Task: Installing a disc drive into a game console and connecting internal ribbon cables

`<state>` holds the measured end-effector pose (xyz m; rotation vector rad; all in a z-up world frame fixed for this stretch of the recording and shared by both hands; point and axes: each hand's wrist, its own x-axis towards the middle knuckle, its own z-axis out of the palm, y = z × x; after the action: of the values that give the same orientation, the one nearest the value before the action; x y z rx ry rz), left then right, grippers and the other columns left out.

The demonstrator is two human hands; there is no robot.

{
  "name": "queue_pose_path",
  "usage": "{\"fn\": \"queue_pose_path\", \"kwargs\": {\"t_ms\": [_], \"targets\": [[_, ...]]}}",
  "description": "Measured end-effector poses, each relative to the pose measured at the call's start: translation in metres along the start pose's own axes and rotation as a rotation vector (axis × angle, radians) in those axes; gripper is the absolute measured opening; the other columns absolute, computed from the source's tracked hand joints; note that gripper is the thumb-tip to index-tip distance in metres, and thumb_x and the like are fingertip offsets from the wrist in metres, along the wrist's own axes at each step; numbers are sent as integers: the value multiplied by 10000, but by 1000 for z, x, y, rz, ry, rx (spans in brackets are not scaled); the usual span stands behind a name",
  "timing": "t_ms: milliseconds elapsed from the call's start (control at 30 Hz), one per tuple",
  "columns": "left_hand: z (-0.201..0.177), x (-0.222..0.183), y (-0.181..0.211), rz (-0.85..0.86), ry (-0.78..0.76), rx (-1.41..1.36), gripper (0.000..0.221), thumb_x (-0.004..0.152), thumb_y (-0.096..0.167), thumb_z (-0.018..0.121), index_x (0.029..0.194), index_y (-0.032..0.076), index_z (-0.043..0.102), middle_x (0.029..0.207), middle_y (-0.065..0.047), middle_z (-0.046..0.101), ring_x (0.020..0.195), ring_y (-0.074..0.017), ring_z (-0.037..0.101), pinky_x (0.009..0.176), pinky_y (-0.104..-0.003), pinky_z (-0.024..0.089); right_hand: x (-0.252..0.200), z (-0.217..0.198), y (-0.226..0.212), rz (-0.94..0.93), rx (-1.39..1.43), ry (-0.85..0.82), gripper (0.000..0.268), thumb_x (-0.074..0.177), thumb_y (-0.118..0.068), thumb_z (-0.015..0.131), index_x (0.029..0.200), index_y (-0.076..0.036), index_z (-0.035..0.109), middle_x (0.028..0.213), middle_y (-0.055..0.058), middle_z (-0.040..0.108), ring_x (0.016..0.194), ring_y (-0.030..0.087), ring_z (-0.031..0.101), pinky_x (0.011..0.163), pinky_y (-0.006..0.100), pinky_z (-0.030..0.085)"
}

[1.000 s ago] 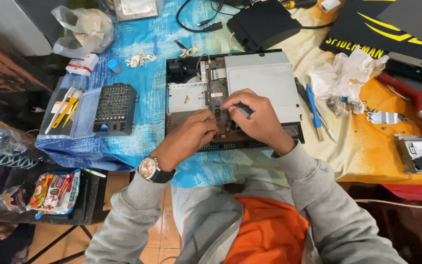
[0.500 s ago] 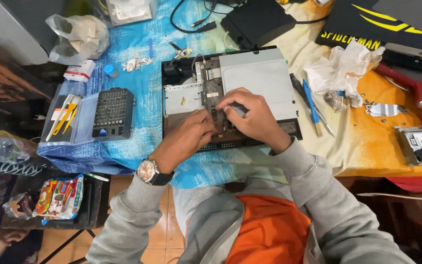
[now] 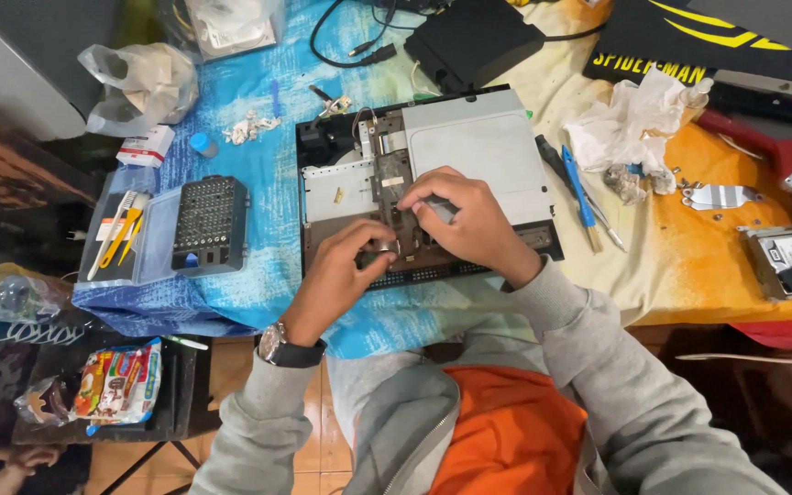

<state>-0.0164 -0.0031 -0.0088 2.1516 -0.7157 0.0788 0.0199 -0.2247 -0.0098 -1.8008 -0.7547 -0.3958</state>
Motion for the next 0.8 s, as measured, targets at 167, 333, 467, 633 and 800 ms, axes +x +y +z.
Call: {"fn": "queue_pose_path", "kwargs": {"t_ms": [167,333,467,633,800], "targets": [[6,1,-3,28,40,-12,207,935,-10,723,1133,45,698,1083,-131,718,1027,-336,716,842,-433,603,1,0,-1,-3,3,10,131,934,9,629,980,-37,743,901,127,764,1004,308,704,906,443,557],[5,2,7,49,66,-4,172,944,-14,723,1115,-5,717,1073,-171,720,1011,-371,714,837,-495,612,1,0,-3,-3,3,21,130,929,18,630,978,-26,743,901,136,767,997,315,709,901,450,560],[4,3,5,77,43,-2,189,942,-45,705,1127,-9,716,1068,-185,720,1017,-380,708,835,-516,609,0,1,0,-5,10,16,146,929,24,617,979,-32,742,894,127,762,1001,313,707,908,453,559],[4,5,7,94,26,60,174,954,-37,694,1126,-17,715,1061,-194,717,1019,-384,705,844,-511,608,-1,2,3,-9,5,19,139,931,20,618,977,-33,738,905,128,765,1002,313,706,908,457,559],[4,7,5,73,-14,69,142,943,-36,701,1083,-24,721,1027,-193,717,1023,-395,693,852,-510,597,-1,2,3,-9,-19,5,150,922,20,618,982,-40,742,891,112,761,1003,308,709,906,454,566]]}}
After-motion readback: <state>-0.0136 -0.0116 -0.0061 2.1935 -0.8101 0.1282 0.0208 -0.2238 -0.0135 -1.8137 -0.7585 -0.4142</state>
